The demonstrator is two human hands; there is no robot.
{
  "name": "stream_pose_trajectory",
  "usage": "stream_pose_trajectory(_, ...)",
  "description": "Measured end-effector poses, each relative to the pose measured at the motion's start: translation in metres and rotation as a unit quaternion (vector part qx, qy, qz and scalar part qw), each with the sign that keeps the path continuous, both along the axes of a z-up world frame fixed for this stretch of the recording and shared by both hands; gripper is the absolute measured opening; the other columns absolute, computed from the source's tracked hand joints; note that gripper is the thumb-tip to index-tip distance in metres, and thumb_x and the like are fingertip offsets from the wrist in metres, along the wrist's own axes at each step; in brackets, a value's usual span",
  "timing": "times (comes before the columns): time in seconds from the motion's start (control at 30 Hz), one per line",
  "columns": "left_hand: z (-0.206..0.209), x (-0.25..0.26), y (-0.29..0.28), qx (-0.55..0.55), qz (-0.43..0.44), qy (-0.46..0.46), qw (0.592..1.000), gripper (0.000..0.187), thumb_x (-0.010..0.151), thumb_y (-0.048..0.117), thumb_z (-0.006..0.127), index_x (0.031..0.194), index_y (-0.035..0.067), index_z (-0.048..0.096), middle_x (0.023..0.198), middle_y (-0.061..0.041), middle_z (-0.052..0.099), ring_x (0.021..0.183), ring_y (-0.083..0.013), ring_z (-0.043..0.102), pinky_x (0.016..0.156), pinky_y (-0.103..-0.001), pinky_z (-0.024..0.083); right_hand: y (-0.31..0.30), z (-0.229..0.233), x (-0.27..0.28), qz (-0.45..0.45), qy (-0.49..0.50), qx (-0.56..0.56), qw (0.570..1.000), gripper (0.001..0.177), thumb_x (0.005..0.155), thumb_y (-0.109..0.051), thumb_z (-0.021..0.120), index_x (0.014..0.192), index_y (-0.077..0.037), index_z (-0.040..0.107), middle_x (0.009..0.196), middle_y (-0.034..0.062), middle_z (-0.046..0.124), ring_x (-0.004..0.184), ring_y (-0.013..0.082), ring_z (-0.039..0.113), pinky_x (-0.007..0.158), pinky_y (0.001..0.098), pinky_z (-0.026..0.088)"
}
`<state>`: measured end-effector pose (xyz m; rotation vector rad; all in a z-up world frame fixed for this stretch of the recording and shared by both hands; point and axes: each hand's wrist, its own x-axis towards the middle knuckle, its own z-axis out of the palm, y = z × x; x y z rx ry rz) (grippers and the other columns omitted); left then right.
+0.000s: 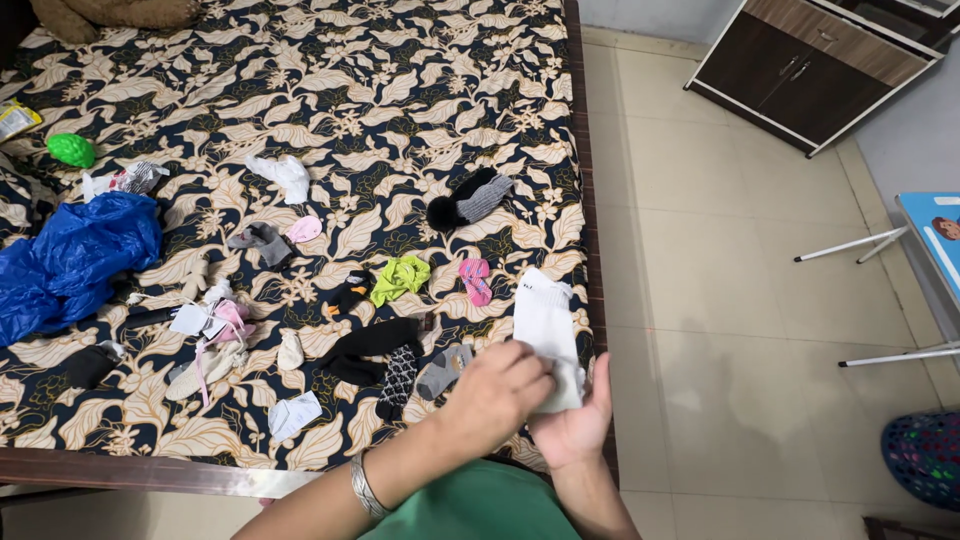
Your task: Sorting through a pile of socks on a bed, pairing them, folding them, and storing them in wardrobe drawers.
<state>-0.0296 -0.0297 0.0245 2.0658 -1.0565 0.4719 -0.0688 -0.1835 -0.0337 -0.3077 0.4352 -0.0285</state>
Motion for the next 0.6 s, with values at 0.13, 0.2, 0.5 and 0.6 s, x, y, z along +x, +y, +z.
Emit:
stream_pose_trajectory(0.13, 0.022, -0.011, -0.002, 0.063, -0.014, -0.103, 0.993, 0.040, 0.080, 0.021, 0.069, 0.111, -0.002, 0.063, 0.118, -0.016, 0.067, 0.109, -0.0317, 0.062, 0.096, -0.042, 0.052, -0.006, -0.003, 0.002, 0.022, -0.025, -0.017, 0.999, 0.080, 0.101, -0.068, 0.035, 0.141, -0.001, 0.053, 0.136, 0.0160, 0.061, 0.126, 0.0316, 0.056, 0.110, 0.0468, 0.040)
stream_pose_trajectory(0.2, 0.019, -0.012, -0.003, 0.056, 0.013, -0.102, 0.993, 0.048, 0.079, 0.026, 0.070, 0.113, -0.007, 0.061, 0.116, -0.021, 0.066, 0.107, -0.0346, 0.062, 0.096, -0.044, 0.051, -0.003, 0.005, 0.001, 0.019, 0.017, -0.036, 0.999, 0.082, 0.098, -0.070, 0.033, 0.138, -0.001, 0.053, 0.136, 0.0164, 0.061, 0.126, 0.0315, 0.056, 0.110, 0.0461, 0.040)
stream_pose_trajectory(0.5, 0.008, 0.026, 0.004, 0.049, 0.020, 0.191, 0.980, 0.039, 0.087, 0.024, 0.073, 0.116, -0.001, 0.067, 0.110, -0.015, 0.066, 0.105, -0.0351, 0.059, 0.091, -0.044, 0.047, -0.005, -0.027, -0.006, 0.128, -0.294, -0.010, 0.947, 0.080, 0.122, -0.058, 0.045, 0.157, 0.014, 0.045, 0.135, 0.0250, 0.059, 0.123, 0.0355, 0.056, 0.112, 0.0481, 0.039)
stream_pose_trajectory(0.6, -0.003, 0.041, 0.009, 0.018, -0.016, 0.257, 0.966, 0.023, 0.096, 0.019, 0.068, 0.112, 0.002, 0.071, 0.110, -0.014, 0.061, 0.109, -0.0334, 0.052, 0.098, -0.042, 0.045, 0.003, -0.008, -0.002, 0.108, -0.260, -0.232, 0.931, 0.071, 0.092, -0.037, 0.066, 0.147, 0.001, 0.043, 0.144, 0.0114, 0.054, 0.134, 0.0220, 0.050, 0.116, 0.0413, 0.033)
